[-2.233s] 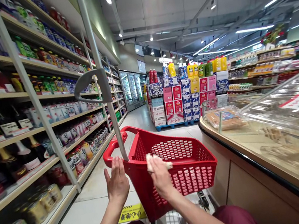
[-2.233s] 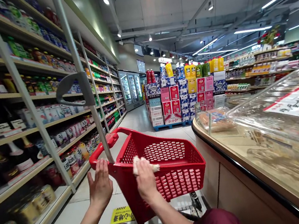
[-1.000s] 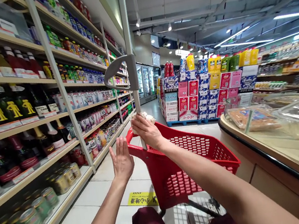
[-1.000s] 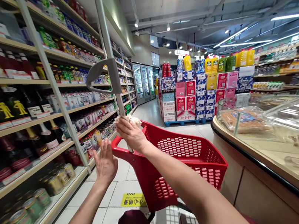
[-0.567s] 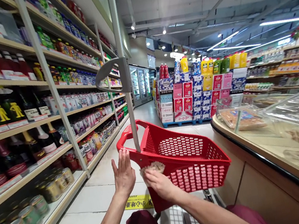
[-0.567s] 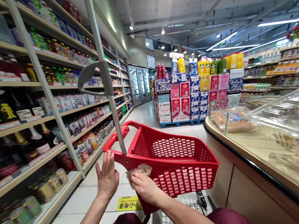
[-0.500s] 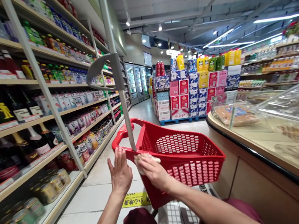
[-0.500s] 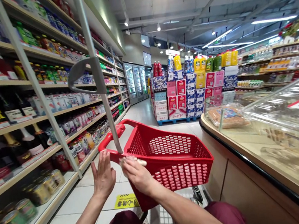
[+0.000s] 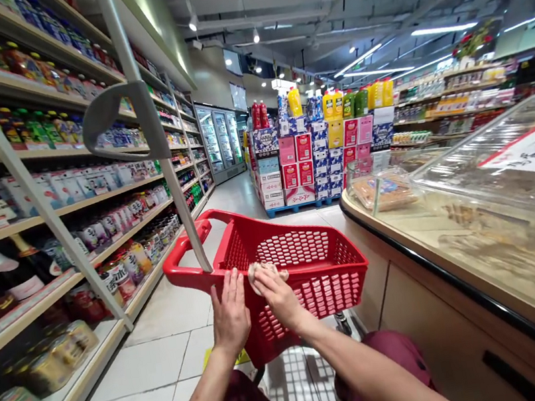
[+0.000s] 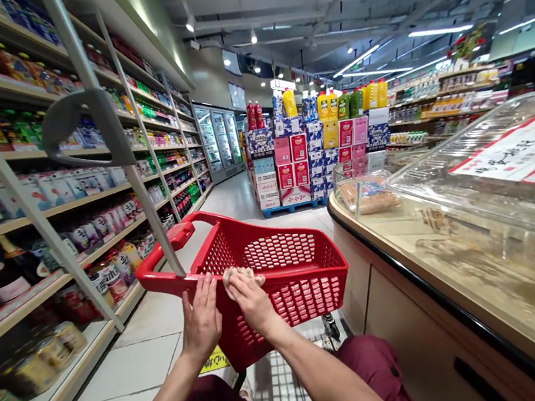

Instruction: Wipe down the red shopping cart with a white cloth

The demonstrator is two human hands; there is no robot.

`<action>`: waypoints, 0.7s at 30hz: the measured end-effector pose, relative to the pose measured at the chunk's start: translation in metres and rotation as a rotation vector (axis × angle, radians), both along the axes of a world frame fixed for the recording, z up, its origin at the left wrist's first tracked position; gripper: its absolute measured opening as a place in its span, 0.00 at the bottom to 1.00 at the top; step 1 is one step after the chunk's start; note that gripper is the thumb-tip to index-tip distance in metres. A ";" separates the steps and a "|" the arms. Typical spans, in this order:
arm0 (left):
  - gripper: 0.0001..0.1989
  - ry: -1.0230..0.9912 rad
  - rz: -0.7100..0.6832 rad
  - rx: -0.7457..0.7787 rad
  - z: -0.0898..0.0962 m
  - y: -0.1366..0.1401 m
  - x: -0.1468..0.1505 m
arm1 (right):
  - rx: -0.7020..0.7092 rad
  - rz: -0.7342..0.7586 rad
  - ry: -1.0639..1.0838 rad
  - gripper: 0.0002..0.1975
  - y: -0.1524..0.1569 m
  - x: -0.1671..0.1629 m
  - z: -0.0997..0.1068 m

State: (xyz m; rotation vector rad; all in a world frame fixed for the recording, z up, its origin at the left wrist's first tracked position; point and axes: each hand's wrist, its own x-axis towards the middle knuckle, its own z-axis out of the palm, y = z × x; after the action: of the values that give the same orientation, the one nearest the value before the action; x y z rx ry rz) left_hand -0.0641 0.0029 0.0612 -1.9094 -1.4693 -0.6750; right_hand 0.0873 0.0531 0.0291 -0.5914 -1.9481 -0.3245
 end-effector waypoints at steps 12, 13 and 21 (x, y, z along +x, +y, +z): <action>0.28 0.178 -0.106 -0.052 -0.030 0.012 0.044 | -0.088 -0.139 0.024 0.15 0.006 0.069 -0.039; 0.28 0.201 -0.120 -0.061 -0.032 0.013 0.048 | -0.102 -0.146 0.006 0.15 0.005 0.076 -0.046; 0.28 0.253 -0.183 -0.103 -0.034 0.027 0.083 | -0.079 -0.220 0.065 0.16 0.015 0.109 -0.053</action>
State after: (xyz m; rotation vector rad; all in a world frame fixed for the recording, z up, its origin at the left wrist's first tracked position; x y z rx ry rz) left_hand 0.0194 0.0304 0.0267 -2.1393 -1.2023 -0.4252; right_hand 0.1962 0.0682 -0.0237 -0.8604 -1.8436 -0.3617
